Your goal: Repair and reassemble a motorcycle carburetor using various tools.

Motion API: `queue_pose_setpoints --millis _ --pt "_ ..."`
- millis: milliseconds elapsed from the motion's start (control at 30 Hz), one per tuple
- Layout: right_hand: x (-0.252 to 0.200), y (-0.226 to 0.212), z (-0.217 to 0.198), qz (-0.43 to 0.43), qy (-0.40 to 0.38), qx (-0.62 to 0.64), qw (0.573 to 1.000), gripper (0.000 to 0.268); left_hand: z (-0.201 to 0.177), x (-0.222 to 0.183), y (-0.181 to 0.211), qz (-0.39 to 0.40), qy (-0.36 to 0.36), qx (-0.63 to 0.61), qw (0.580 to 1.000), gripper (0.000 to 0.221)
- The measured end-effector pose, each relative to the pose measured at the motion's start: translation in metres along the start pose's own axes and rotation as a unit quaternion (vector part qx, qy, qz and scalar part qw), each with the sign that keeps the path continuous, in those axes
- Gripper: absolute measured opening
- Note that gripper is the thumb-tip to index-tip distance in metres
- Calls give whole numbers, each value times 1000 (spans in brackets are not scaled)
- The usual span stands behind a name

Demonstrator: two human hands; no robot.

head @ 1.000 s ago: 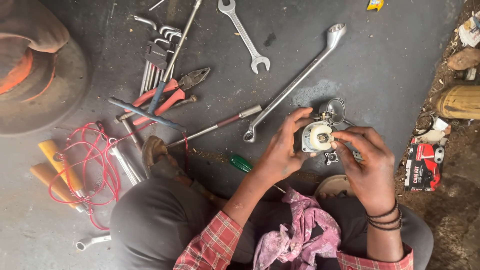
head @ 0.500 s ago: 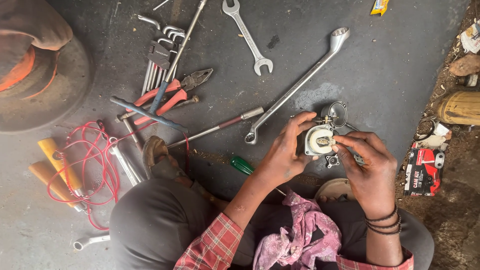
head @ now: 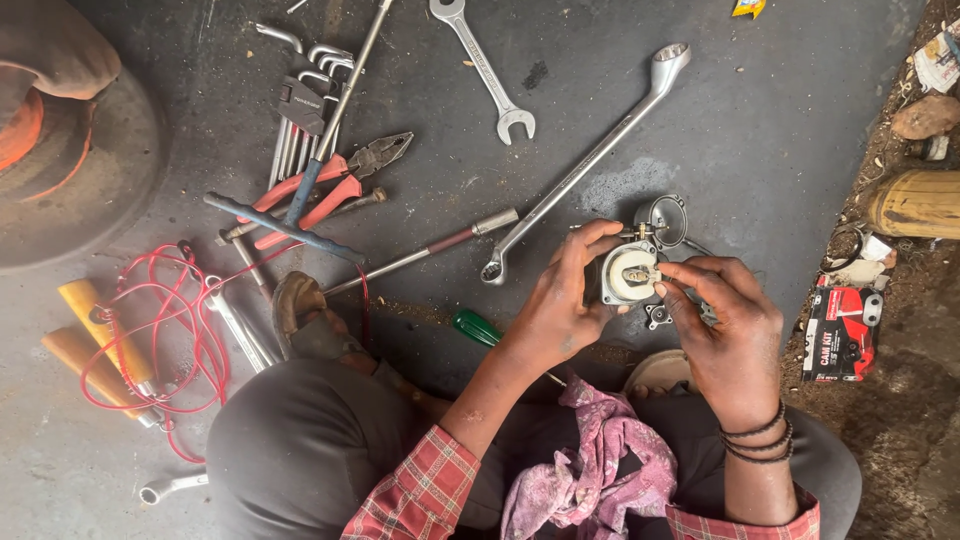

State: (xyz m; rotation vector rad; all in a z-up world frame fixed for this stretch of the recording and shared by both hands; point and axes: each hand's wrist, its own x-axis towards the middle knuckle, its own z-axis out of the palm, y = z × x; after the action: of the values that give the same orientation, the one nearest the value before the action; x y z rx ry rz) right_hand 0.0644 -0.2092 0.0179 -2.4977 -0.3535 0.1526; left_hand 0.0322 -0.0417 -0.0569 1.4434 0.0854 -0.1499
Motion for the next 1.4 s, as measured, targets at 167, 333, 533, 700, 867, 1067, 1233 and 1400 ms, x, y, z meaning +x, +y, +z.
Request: queue_pose_setpoints --millis 167,333,533,700,867,1067,1233,1400 --pt "0 -1 0 6 -2 1 1000 24 1 0 -2 5 1 10 1000 82" --pt "1 1 1 13 -7 19 1000 26 2 2 -2 -3 0 25 1000 83" --pt "1 5 1 38 -25 51 998 28 1 0 -7 16 5 38 999 82" --pt "-2 12 9 73 -16 92 993 23 1 -2 -6 25 7 71 997 80" --pt "-6 32 22 159 -16 205 966 20 5 -3 -11 45 16 71 996 76" --pt "-7 41 24 178 -16 270 946 21 6 -3 -8 18 7 52 998 76" --pt "-7 41 25 181 -14 293 939 21 6 -3 -8 27 5 56 998 76" --pt "-6 39 25 184 -12 278 943 20 9 -3 -14 20 3 41 999 74"
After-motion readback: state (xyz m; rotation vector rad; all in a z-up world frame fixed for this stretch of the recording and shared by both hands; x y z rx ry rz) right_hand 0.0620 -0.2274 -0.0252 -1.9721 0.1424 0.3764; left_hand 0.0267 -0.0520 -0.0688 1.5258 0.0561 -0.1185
